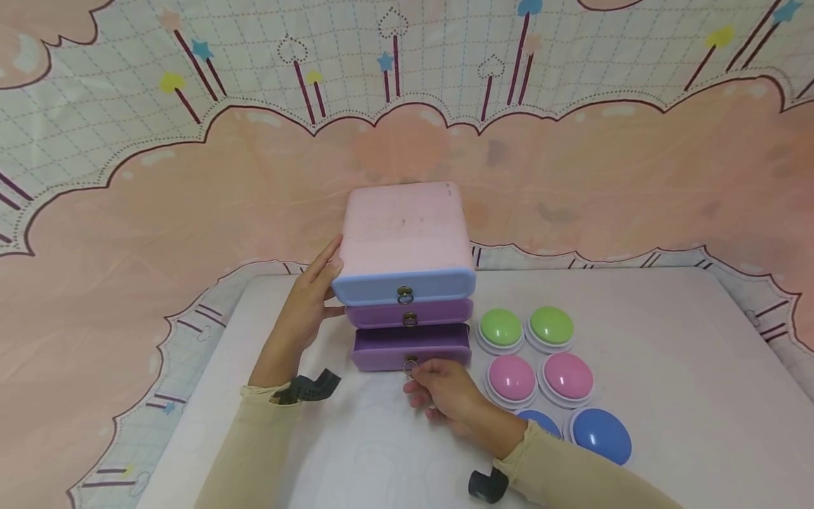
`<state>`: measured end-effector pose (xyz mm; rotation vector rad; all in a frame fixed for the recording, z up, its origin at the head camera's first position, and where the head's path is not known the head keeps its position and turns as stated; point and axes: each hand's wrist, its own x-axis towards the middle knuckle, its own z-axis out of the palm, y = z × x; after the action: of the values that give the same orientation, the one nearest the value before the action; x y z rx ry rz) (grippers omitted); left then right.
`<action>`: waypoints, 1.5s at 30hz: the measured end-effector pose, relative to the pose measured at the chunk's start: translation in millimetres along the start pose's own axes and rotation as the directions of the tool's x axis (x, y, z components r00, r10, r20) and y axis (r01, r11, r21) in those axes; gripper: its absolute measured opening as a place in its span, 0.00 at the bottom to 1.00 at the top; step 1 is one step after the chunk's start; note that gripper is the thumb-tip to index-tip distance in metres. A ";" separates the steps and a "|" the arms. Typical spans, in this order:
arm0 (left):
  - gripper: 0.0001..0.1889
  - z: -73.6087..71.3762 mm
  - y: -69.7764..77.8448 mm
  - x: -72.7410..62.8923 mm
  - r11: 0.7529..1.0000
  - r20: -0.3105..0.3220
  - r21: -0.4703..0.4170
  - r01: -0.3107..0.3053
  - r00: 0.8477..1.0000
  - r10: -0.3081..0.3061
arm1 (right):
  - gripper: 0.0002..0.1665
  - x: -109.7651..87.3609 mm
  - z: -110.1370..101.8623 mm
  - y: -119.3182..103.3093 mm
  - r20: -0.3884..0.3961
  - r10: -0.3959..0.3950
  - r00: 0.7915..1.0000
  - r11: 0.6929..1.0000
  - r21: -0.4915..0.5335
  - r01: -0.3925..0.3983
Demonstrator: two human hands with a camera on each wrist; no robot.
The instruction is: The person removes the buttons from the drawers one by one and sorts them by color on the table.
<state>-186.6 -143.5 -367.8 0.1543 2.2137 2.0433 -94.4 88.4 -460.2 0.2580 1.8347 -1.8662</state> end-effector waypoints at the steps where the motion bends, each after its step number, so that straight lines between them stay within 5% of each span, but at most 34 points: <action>1: 0.27 0.0 -0.1 0.0 1.000 0.000 0.000 -0.002 1.000 0.002 | 0.12 0.4 0.1 -0.9 -0.006 0.002 1.000 1.000 0.000 -0.002; 19: 0.27 -0.2 0.0 0.3 1.000 -0.005 0.015 0.002 1.000 -0.002 | 0.11 17.6 1.3 -15.7 -0.074 0.032 0.997 0.999 0.006 -0.032; 45: 0.28 0.2 -1.0 0.3 1.000 0.000 0.007 0.001 1.000 -0.001 | 0.11 33.1 -3.4 -24.7 -0.059 0.050 0.997 0.999 0.019 -0.049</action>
<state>-186.9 -143.4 -368.7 0.1545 2.2205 2.0354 -135.1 83.5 -454.4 0.3658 1.8354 -1.8601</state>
